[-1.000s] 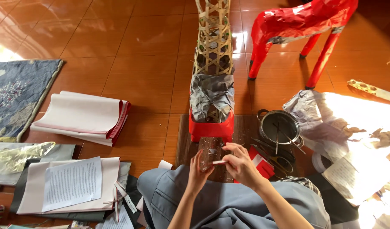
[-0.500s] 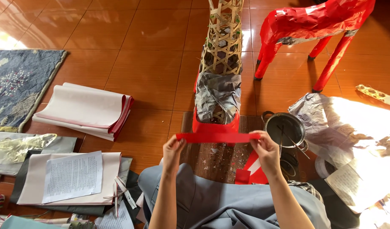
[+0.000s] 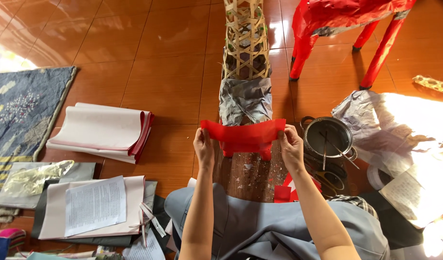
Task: Applying red paper to a bamboo structure using glue and scissors
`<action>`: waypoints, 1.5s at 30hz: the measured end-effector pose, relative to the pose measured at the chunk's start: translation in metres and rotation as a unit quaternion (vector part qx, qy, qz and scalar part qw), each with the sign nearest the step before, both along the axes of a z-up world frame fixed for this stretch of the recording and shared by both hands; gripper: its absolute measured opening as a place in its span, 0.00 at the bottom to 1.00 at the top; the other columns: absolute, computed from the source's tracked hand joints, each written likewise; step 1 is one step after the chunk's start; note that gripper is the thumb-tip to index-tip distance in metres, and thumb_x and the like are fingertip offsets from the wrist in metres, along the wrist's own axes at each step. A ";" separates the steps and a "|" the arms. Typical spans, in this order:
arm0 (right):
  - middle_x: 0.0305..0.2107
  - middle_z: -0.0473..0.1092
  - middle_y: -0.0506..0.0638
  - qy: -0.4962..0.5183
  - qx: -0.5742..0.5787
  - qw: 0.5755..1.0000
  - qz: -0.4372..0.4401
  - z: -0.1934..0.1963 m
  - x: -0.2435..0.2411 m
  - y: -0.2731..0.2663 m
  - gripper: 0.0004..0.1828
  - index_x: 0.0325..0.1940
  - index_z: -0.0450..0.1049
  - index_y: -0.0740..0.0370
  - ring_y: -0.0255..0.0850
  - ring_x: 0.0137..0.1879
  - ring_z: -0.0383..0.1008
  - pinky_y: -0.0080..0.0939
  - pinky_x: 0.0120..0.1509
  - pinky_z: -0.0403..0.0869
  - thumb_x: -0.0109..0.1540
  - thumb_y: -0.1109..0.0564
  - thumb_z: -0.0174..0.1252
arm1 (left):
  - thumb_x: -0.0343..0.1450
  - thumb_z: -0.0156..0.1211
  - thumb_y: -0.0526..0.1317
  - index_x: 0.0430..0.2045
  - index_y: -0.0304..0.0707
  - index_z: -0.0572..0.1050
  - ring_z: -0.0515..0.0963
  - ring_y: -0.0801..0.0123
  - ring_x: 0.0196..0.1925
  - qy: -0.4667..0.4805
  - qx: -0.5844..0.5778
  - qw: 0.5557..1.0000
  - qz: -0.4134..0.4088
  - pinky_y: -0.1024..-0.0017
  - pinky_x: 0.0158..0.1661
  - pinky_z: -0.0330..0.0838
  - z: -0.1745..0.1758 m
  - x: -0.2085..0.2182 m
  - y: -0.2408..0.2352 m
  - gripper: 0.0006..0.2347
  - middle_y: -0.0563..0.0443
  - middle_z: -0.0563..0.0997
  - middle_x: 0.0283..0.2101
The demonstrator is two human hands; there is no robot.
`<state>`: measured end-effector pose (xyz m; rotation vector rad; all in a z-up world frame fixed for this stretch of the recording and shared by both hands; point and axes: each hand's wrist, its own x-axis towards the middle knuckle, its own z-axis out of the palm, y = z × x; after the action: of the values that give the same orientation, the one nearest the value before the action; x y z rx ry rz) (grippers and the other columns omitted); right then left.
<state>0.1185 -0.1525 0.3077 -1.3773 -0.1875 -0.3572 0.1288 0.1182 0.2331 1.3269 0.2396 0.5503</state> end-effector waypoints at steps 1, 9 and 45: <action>0.39 0.67 0.47 0.001 0.002 1.000 -0.002 -0.004 0.001 -0.002 0.15 0.31 0.74 0.59 0.31 0.49 0.64 0.38 0.61 0.64 0.68 0.49 0.55 | 0.76 0.50 0.48 0.28 0.40 0.74 0.70 0.75 0.33 0.001 0.002 1.000 -0.002 0.67 0.51 0.68 -0.001 -0.002 0.000 0.13 0.51 0.75 0.25; 0.50 0.67 0.52 0.048 0.062 0.996 0.040 0.011 0.004 0.011 0.17 0.31 0.70 0.60 0.36 0.54 0.66 0.47 0.64 0.66 0.69 0.48 0.50 | 0.77 0.48 0.48 0.33 0.39 0.73 0.69 0.77 0.34 -0.023 0.023 0.999 -0.003 0.70 0.44 0.69 0.061 -0.009 -0.031 0.12 0.54 0.72 0.26; 0.64 0.58 0.62 0.095 -0.043 0.994 0.037 -0.059 0.047 0.029 0.30 0.70 0.58 0.60 0.55 0.69 0.56 0.55 0.73 0.52 0.71 0.39 0.35 | 0.79 0.40 0.46 0.60 0.32 0.60 0.70 0.54 0.58 0.073 -0.014 0.984 -0.160 0.56 0.57 0.64 0.026 0.017 -0.025 0.18 0.33 0.69 0.57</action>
<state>0.1657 -0.1235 0.2490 -1.4758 -0.0973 -0.1576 0.1457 0.0929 0.2595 1.3470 0.1481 0.1781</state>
